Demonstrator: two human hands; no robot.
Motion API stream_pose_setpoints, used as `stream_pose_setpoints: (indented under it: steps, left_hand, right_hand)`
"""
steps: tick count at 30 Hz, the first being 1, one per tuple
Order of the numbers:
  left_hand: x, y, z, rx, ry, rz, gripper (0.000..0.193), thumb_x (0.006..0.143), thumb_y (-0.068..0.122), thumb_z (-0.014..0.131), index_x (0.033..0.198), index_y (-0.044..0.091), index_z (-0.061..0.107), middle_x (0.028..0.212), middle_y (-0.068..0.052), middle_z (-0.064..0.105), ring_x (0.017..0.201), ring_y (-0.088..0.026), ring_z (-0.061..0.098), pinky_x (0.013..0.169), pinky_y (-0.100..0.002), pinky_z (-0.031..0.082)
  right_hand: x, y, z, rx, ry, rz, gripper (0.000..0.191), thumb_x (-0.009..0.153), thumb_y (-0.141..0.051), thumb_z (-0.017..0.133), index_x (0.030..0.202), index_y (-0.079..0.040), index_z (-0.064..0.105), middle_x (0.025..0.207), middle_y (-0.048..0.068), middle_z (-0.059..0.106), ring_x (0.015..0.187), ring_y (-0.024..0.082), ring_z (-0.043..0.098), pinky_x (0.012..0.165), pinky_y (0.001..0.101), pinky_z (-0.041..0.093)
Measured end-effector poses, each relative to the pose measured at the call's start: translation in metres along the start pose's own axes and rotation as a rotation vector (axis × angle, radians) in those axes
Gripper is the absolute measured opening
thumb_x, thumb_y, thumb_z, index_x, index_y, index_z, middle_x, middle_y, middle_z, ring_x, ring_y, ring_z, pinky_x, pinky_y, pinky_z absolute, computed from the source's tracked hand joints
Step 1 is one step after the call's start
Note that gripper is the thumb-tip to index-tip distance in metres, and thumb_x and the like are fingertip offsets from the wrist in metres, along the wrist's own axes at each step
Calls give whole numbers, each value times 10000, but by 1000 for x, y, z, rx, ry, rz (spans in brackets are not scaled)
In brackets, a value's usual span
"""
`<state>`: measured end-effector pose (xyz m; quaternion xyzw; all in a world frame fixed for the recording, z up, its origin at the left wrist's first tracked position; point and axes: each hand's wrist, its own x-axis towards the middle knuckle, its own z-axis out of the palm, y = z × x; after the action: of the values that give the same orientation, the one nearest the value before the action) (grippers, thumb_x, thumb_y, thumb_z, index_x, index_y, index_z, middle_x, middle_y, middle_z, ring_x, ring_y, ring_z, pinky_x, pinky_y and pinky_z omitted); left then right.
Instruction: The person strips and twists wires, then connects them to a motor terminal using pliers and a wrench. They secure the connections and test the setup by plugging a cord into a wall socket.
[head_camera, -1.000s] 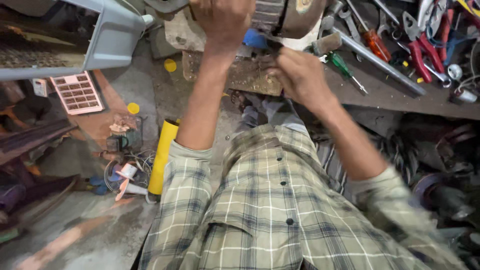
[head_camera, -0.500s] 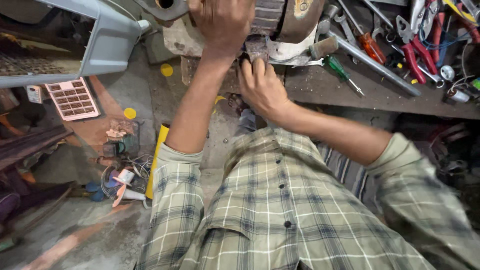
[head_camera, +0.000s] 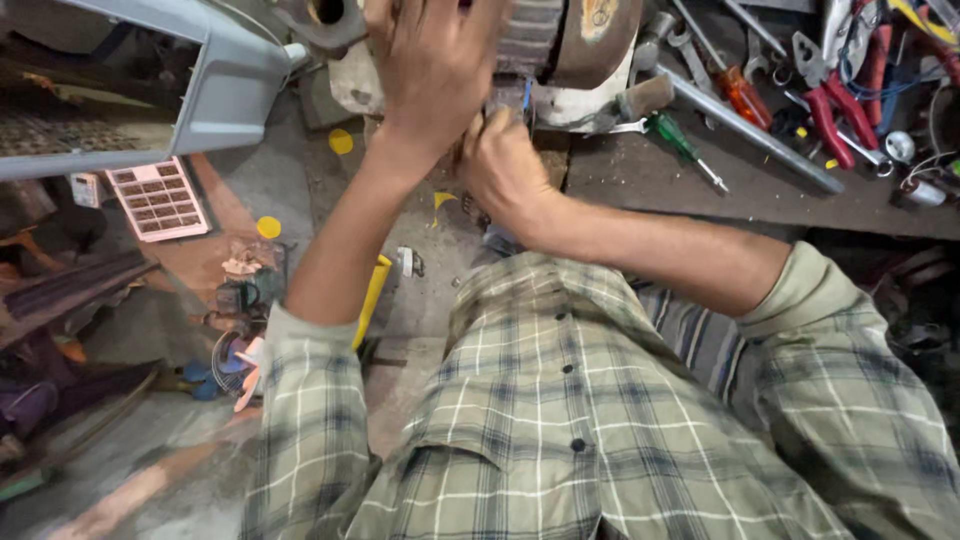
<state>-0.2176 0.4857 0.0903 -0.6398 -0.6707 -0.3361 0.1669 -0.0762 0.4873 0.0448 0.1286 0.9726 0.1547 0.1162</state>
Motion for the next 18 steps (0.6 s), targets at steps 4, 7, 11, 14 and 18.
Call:
stream_pose_setpoints:
  steps: [4,7,11,14,18]
  left_hand:
    - [-24,18,-52,-237,80,-104,237,967,102,765,1197,56,733,1122,-123,687,1069,-293,609,986,-423,433]
    - [-42,29,-56,-468,-14,-458,188,1013,75,726,1200,52,723,1131,-115,694,1074,-282,656,982,-403,506]
    - [-60,39,-33,-751,-127,-760,193,993,88,713,1171,16,703,1083,-122,691,986,-278,687,893,-389,552]
    - [-68,49,-13,-662,-4,-785,187,952,124,798,1080,18,713,1026,-136,690,969,-305,675,894,-401,539]
    - [-72,57,-2,-527,-52,-826,204,906,164,825,996,41,690,978,-103,714,928,-289,686,838,-382,547]
  right_hand:
    - [2,-13,-2,-63,-85,-28,214,838,-219,630,831,-20,710,838,63,549,769,212,532,480,286,376]
    - [-5,-22,2,-103,85,98,321,817,-260,618,950,16,716,886,73,566,759,207,522,487,290,384]
    - [-21,-22,22,-63,283,112,440,792,-264,617,1084,58,687,1071,138,630,820,227,534,605,327,458]
    - [-27,-19,39,76,314,136,471,823,-245,625,1135,101,698,1017,155,600,852,269,541,664,353,485]
    - [-34,-10,58,161,498,31,374,823,-248,639,1046,46,696,957,184,598,867,329,572,670,391,515]
